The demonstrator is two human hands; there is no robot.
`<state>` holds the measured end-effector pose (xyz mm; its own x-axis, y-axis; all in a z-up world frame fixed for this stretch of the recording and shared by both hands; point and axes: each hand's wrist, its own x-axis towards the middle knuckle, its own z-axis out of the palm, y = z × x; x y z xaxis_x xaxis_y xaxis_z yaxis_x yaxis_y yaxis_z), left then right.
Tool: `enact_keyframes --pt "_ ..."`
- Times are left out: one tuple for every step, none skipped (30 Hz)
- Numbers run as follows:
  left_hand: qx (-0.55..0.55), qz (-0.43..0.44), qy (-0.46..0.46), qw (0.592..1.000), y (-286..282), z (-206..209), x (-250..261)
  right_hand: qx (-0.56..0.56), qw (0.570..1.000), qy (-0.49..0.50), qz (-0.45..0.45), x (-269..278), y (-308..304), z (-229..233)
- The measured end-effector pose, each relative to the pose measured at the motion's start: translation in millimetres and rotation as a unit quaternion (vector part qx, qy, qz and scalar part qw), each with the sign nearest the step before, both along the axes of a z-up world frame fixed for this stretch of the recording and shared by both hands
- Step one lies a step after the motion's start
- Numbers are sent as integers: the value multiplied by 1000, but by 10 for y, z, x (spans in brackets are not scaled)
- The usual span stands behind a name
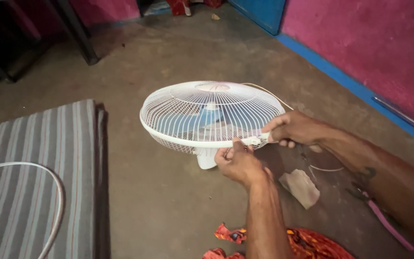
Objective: The person attaches the front wire guard to a table fan and secures it by tightening a central knob with a screwdriver. The fan is held and rotated to align the guard, then the knob is turned to lock the assembly.
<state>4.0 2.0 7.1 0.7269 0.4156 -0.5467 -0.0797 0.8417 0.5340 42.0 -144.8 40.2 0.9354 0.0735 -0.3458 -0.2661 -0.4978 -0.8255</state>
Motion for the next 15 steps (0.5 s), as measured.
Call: enact_keyframes --pt "-1 -1 9 1000 6 28 22 2 1000 -3 -5 29 -4 -11" --pt "-2 -2 17 1000 16 48 54 5 1000 -5 -10 61 -10 -25" --pt "-3 3 10 1000 17 54 84 8 1000 -6 -17 87 -20 -48" --pt "-5 7 3 1000 9 54 126 13 1000 -13 -12 144 -28 -62" --pt "-6 8 -1 1000 -13 35 145 19 1000 -16 -12 178 -56 -78" --pt "-1 14 -18 1000 -24 10 181 24 999 -20 -11 211 -88 -92" --pt "4 17 -34 999 -26 -22 217 15 999 -31 -10 227 -113 -120" --pt "10 20 -51 998 -39 -53 235 7 999 -43 -8 251 -128 -147" --pt "13 14 -56 998 -36 -67 271 1 998 -58 -9 281 -134 -163" --pt "15 8 -62 998 -23 -72 307 12 998 -64 -11 289 -136 -188" --pt "18 1 -70 997 -28 -55 355 23 997 -73 -15 292 -142 -209" --pt "21 -4 -48 999 -32 -32 396 35 996 -81 -19 282 -156 -224" --pt "25 -10 -26 999 -18 -11 433 60 992 -113 -22 260 -156 -243" --pt "28 -15 -3 999 -3 13 477 84 986 -144 -25 234 -136 -272" --pt "30 -16 -4 999 13 33 519 108 979 -173 -26 216 -104 -309"
